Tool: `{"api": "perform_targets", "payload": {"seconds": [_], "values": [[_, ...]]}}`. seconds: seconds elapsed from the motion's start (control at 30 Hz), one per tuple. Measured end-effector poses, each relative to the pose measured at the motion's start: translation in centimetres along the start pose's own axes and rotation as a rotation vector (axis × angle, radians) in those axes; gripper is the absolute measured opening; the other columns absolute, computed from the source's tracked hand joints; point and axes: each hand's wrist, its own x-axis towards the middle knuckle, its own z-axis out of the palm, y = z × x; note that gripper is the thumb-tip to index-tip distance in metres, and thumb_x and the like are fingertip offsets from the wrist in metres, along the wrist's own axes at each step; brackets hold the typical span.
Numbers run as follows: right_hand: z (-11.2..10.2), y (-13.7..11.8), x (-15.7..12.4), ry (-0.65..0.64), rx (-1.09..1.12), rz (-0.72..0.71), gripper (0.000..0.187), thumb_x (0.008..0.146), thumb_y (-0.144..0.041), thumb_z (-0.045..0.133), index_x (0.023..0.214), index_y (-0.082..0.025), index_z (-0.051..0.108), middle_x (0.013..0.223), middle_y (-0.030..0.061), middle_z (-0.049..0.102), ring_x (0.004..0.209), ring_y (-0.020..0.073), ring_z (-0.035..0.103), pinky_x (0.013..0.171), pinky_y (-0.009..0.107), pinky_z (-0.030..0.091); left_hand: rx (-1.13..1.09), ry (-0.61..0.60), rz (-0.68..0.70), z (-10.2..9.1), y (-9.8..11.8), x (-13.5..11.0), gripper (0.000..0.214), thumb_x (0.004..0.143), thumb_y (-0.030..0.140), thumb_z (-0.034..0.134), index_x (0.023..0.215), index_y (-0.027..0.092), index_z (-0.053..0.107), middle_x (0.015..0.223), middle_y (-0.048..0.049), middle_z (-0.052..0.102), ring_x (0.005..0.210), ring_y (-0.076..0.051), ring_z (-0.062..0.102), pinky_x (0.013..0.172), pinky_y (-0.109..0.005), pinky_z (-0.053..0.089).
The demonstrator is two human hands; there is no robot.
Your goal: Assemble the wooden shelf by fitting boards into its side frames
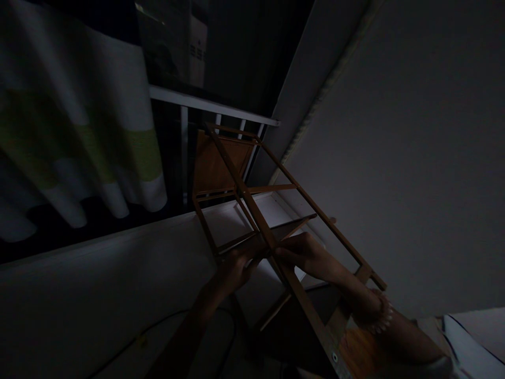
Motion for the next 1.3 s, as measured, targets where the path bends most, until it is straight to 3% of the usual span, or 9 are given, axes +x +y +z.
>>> {"api": "perform_targets", "payload": {"seconds": [0.3, 0.93, 1.03, 1.13, 1.2, 1.3], "values": [[0.0, -0.3, 0.1, 0.022, -0.075, -0.002, 0.034, 0.079, -0.039, 0.048, 0.061, -0.011, 0.051, 0.051, -0.0043, 0.037, 0.047, 0.0052, 0.034, 0.043, 0.019, 0.026, 0.031, -0.016, 0.021, 0.0, 0.3, 0.1, 0.037, 0.081, 0.017, 0.047, 0.117, 0.026, 0.047, 0.118, -0.0022, 0.053, 0.108, -0.016, 0.049, 0.089, -0.03, 0.044], [-0.5, -0.5, 0.1, -0.056, -0.044, 0.017, 0.029, 0.08, -0.036, 0.048, 0.065, -0.011, 0.051, 0.053, -0.0048, 0.039, 0.048, 0.0048, 0.035, 0.043, 0.018, 0.029, 0.086, -0.025, 0.078, -0.2, 0.2, 0.0, 0.031, 0.083, 0.02, 0.045, 0.114, 0.024, 0.048, 0.109, -0.0031, 0.058, 0.1, -0.014, 0.054, 0.085, -0.027, 0.046], [-0.7, -0.8, 0.2, -0.079, -0.062, 0.049, 0.029, 0.079, -0.037, 0.048, 0.065, -0.011, 0.052, 0.052, -0.0035, 0.044, 0.046, 0.0058, 0.041, 0.043, 0.018, 0.035, 0.11, 0.05, 0.114, -0.2, 0.6, -0.3, 0.032, 0.081, 0.018, 0.047, 0.113, 0.023, 0.047, 0.106, -0.0039, 0.059, 0.096, -0.013, 0.056, 0.083, -0.025, 0.047], [-0.8, -0.7, 0.4, -0.097, -0.099, 0.048, 0.029, 0.079, -0.035, 0.048, 0.065, -0.01, 0.053, 0.052, -0.0032, 0.046, 0.045, 0.0062, 0.044, 0.043, 0.019, 0.038, 0.191, 0.249, 0.121, -0.4, 1.8, -0.6, 0.035, 0.077, 0.018, 0.055, 0.11, 0.019, 0.045, 0.097, -0.0056, 0.059, 0.088, -0.013, 0.057, 0.078, -0.024, 0.048], [-0.9, -0.6, 0.5, -0.106, -0.12, 0.005, 0.028, 0.08, -0.034, 0.048, 0.064, -0.011, 0.052, 0.051, -0.0037, 0.045, 0.045, 0.0058, 0.044, 0.043, 0.018, 0.037, 0.246, 0.351, 0.144, -0.7, 3.0, -0.6, 0.038, 0.074, 0.016, 0.057, 0.11, 0.018, 0.043, 0.1, -0.0077, 0.055, 0.094, -0.015, 0.053, 0.082, -0.027, 0.046], [-1.0, -0.3, 0.4, -0.086, -0.135, -0.061, 0.025, 0.081, -0.031, 0.048, 0.068, -0.01, 0.054, 0.054, -0.0036, 0.046, 0.048, 0.0055, 0.044, 0.045, 0.018, 0.037, 0.247, 0.318, 0.172, -1.1, 4.8, -0.3, 0.043, 0.076, 0.01, 0.053, 0.116, 0.02, 0.041, 0.114, -0.0094, 0.044, 0.11, -0.018, 0.042, 0.092, -0.032, 0.04]]}}
